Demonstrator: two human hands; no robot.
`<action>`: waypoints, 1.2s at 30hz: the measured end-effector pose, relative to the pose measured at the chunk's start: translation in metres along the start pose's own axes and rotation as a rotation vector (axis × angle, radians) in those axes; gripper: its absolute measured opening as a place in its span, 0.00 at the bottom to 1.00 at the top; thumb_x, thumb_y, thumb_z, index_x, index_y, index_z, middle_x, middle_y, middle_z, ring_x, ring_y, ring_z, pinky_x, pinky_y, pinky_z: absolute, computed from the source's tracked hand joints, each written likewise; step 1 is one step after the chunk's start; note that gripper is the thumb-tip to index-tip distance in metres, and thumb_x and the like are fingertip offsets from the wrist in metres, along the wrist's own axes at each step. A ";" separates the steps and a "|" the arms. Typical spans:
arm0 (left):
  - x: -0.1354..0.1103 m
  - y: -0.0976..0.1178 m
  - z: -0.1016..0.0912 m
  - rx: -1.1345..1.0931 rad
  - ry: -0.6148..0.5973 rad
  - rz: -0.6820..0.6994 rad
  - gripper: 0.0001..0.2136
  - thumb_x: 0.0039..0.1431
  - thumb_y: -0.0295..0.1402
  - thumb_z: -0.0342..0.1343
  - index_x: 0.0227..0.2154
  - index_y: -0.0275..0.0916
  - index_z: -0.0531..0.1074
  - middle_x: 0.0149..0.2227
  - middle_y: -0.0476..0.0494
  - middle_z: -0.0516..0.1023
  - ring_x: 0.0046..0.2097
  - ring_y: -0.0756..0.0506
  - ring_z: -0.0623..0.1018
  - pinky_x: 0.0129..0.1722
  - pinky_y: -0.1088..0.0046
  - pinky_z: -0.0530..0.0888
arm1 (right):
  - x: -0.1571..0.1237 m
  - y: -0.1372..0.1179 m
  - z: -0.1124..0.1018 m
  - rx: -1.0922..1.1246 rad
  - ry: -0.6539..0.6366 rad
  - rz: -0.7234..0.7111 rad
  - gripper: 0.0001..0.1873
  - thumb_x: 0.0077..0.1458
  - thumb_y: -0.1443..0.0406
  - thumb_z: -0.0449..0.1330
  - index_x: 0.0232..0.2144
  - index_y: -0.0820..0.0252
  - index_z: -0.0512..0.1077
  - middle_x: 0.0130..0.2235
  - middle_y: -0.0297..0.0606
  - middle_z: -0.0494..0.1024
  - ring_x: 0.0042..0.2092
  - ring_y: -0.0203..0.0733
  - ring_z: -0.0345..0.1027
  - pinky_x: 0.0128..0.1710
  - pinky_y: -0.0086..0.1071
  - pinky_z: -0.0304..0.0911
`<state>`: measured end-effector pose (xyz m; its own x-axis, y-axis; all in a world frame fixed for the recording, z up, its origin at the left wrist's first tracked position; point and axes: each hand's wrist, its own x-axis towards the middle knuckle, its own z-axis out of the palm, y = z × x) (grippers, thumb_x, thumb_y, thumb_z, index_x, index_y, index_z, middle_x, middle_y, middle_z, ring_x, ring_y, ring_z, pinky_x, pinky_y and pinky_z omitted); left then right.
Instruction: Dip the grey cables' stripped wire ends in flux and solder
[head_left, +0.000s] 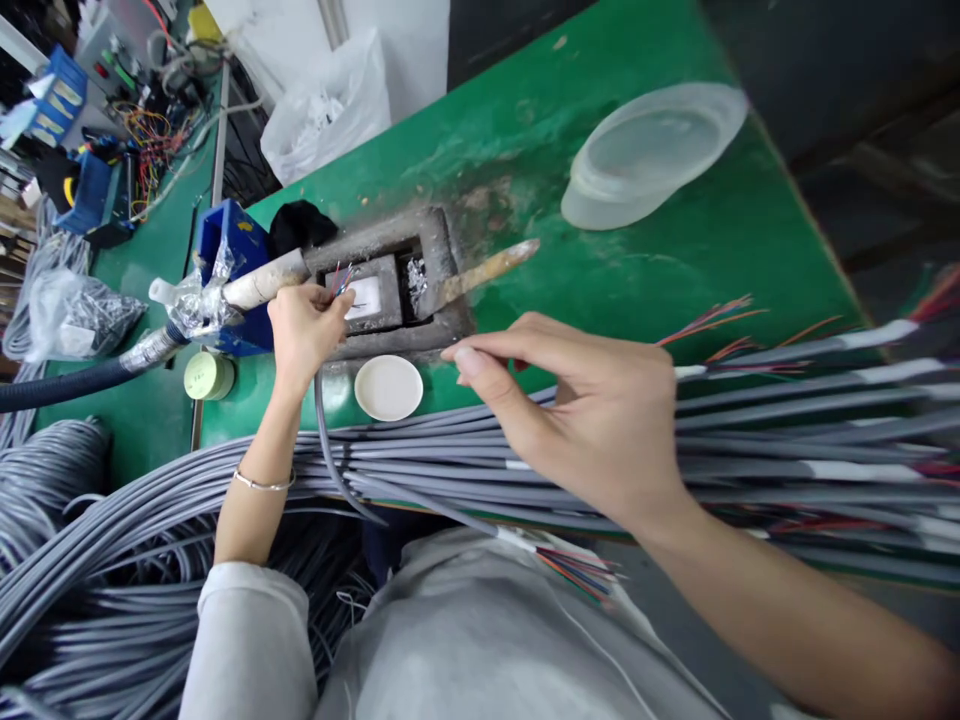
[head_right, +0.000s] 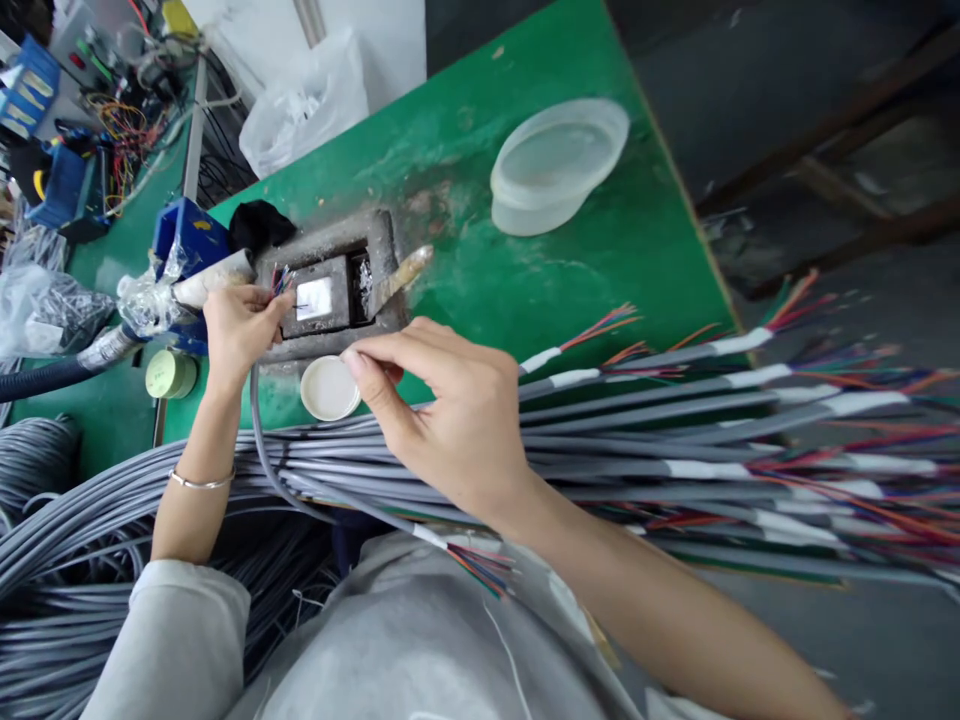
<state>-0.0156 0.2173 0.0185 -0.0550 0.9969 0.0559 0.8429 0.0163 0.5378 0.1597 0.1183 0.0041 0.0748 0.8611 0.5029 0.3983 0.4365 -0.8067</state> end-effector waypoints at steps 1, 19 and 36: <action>-0.005 0.002 -0.005 -0.038 0.007 -0.012 0.13 0.50 0.36 0.56 0.14 0.36 0.67 0.12 0.50 0.66 0.17 0.51 0.68 0.24 0.75 0.68 | 0.000 0.000 0.000 -0.002 0.006 -0.015 0.07 0.55 0.69 0.57 0.27 0.56 0.72 0.24 0.33 0.75 0.25 0.36 0.67 0.28 0.30 0.64; -0.081 0.016 -0.021 -0.870 -0.184 -0.165 0.21 0.39 0.46 0.65 0.12 0.36 0.63 0.10 0.55 0.61 0.12 0.58 0.58 0.10 0.81 0.52 | -0.005 -0.003 0.010 0.026 -0.093 -0.067 0.04 0.51 0.71 0.60 0.26 0.61 0.75 0.25 0.33 0.77 0.25 0.33 0.69 0.25 0.26 0.62; -0.090 0.020 -0.012 -0.916 -0.255 -0.155 0.21 0.37 0.45 0.67 0.12 0.34 0.65 0.11 0.53 0.64 0.11 0.58 0.61 0.10 0.82 0.55 | -0.004 -0.002 0.012 0.256 -0.096 -0.057 0.03 0.51 0.71 0.60 0.27 0.63 0.75 0.25 0.35 0.77 0.25 0.31 0.66 0.25 0.24 0.62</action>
<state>-0.0006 0.1266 0.0343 0.0783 0.9773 -0.1970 0.0852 0.1904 0.9780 0.1479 0.1170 0.0006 -0.0333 0.8485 0.5281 0.1545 0.5264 -0.8361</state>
